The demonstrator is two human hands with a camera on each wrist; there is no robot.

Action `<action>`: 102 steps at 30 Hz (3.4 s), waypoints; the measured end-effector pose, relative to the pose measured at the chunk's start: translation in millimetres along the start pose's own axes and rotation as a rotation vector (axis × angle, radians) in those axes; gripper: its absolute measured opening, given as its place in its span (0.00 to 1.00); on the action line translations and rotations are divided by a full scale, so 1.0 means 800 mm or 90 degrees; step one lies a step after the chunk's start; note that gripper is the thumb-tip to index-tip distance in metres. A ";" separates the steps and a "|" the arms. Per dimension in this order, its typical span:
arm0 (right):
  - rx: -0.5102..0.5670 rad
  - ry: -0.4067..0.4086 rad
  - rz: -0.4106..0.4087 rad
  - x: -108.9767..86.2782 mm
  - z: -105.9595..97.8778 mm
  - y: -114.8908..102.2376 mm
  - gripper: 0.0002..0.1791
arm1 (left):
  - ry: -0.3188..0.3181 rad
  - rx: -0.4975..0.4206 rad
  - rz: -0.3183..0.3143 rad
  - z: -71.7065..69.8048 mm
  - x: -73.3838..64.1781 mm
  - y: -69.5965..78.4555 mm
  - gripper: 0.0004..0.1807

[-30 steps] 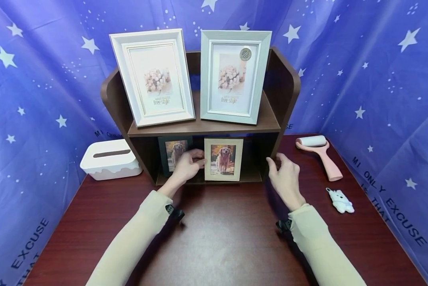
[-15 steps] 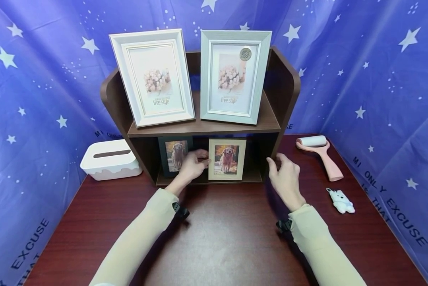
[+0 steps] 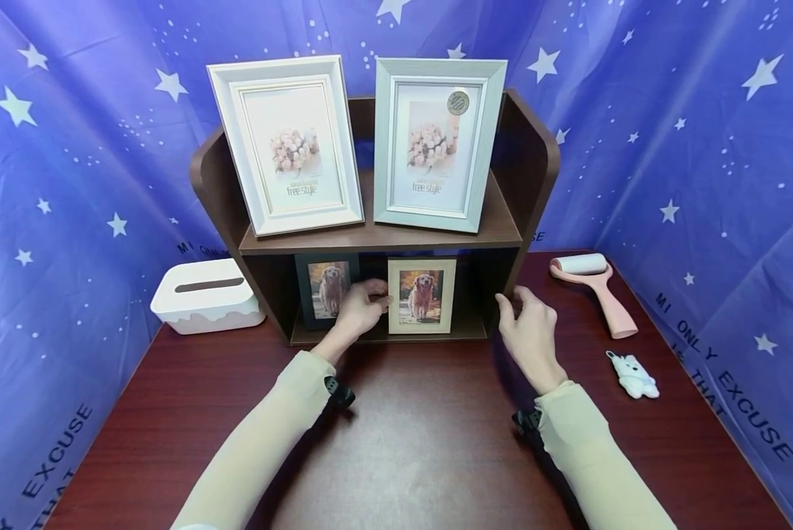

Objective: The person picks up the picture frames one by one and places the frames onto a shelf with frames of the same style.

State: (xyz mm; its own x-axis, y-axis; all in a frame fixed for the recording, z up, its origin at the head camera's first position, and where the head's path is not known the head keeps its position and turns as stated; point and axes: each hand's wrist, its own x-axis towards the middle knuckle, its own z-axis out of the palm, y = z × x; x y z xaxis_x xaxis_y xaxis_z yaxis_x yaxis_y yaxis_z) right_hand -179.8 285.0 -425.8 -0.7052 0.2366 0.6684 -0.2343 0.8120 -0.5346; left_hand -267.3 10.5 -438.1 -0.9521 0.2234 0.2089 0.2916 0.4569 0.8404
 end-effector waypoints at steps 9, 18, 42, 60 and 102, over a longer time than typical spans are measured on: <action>-0.003 0.000 -0.002 0.000 0.001 0.003 0.13 | 0.018 -0.004 -0.006 0.006 0.001 -0.003 0.08; -0.005 0.002 -0.002 0.000 0.001 0.003 0.14 | 0.037 -0.005 0.011 0.011 0.002 -0.004 0.09; -0.006 0.002 -0.001 -0.001 0.002 0.003 0.14 | 0.067 0.002 -0.007 0.024 0.010 -0.006 0.10; -0.002 0.007 -0.006 0.000 0.004 0.003 0.13 | 0.033 -0.042 -0.031 0.018 0.003 -0.001 0.25; 0.006 0.002 -0.005 -0.001 -0.001 0.003 0.12 | 0.099 0.031 0.155 -0.088 -0.111 -0.037 0.19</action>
State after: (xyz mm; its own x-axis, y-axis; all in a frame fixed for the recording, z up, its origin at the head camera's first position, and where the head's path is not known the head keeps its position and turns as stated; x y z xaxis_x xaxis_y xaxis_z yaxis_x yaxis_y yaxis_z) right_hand -179.2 287.6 -427.4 -0.7009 0.2318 0.6745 -0.2467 0.8085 -0.5343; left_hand -198.2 -83.4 -446.1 -0.8554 0.1983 0.4785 0.5133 0.4483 0.7318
